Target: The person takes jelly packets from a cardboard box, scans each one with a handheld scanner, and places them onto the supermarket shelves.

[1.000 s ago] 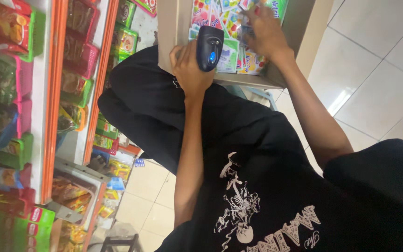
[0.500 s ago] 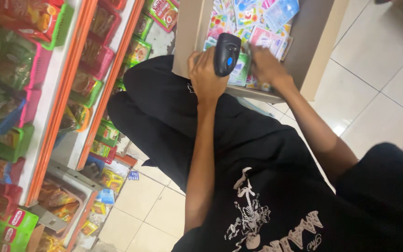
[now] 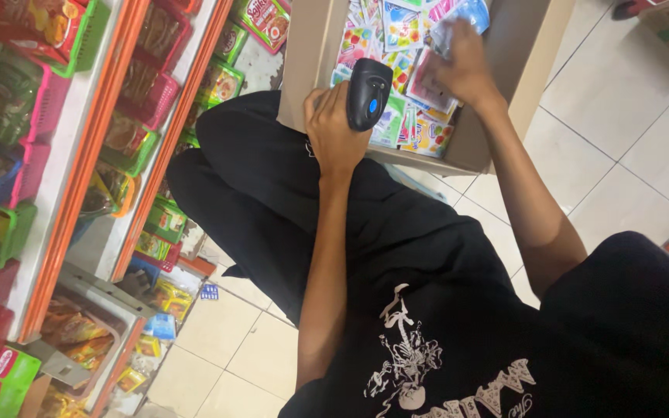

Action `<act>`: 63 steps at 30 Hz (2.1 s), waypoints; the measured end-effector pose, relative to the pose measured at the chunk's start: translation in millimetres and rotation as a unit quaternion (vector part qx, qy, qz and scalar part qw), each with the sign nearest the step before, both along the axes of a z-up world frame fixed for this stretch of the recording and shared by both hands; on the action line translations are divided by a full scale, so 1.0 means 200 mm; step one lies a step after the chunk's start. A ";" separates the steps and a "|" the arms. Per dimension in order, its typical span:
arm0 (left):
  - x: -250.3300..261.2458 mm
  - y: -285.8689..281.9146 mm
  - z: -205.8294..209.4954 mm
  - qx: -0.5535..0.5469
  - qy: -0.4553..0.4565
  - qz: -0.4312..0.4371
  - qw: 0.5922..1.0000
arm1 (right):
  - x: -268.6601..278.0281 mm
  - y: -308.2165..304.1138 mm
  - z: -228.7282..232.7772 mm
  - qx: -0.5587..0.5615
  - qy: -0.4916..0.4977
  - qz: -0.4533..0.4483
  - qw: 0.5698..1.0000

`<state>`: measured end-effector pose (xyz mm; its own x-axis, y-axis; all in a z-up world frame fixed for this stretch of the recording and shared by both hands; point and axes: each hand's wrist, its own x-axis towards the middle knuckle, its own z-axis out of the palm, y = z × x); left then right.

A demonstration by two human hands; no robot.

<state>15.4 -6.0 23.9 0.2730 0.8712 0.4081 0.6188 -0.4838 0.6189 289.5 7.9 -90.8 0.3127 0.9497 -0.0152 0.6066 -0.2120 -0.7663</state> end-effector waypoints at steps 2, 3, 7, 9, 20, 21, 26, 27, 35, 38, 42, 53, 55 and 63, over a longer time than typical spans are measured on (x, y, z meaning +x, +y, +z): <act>0.00 0.00 0.00 -0.001 0.000 0.001 1.000 | -0.03 -0.04 0.04 -0.206 -0.159 0.176 0.949; 0.00 0.00 0.00 -0.001 -0.002 0.002 1.000 | -0.08 -0.05 0.05 -0.208 -0.161 0.178 0.948; -0.01 0.00 -0.01 -0.011 0.001 -0.004 1.000 | -0.19 -0.07 0.09 -0.189 -0.190 0.209 0.940; -0.01 0.00 -0.01 0.007 0.002 -0.005 1.000 | -0.17 -0.07 0.12 -0.176 -0.196 0.186 0.947; 0.02 0.01 0.02 -0.015 0.014 0.005 1.000 | -0.13 0.03 0.35 0.218 -0.004 0.040 0.975; 0.03 0.01 0.02 0.002 0.007 0.009 1.000 | -0.12 0.03 0.32 0.216 -0.004 0.041 0.975; 0.04 0.02 0.03 -0.019 0.009 0.027 0.999 | -0.08 0.06 0.14 0.187 0.318 -0.041 0.928; 0.04 0.02 0.02 -0.020 0.001 0.025 0.999 | -0.07 0.06 0.10 0.185 0.320 -0.039 0.928; 0.03 0.00 0.06 -0.032 -0.007 0.005 0.999 | -0.11 0.05 0.14 0.089 0.509 -0.019 0.856; 0.03 0.01 0.04 -0.041 -0.008 0.000 0.999 | -0.13 0.05 0.22 0.018 0.526 -0.011 0.850; 0.01 0.01 0.02 -0.013 -0.007 -0.017 1.000 | -0.15 0.05 0.29 0.021 0.570 0.016 0.821; 0.02 0.01 0.06 -0.037 0.026 -0.038 0.998 | -0.13 0.07 0.19 0.126 0.543 -0.044 0.829; 0.02 0.01 0.06 -0.034 0.023 -0.038 0.998 | -0.13 0.07 0.20 0.133 0.549 -0.045 0.824; 0.03 0.01 0.10 -0.060 0.026 -0.031 0.997 | -0.13 0.07 0.25 0.145 0.574 -0.035 0.805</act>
<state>22.2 -4.3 43.6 0.3461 0.8938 0.2853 0.6227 -0.4463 0.6427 263.4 21.6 -40.6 0.3036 0.9462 -0.1119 -0.5418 0.0749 -0.8372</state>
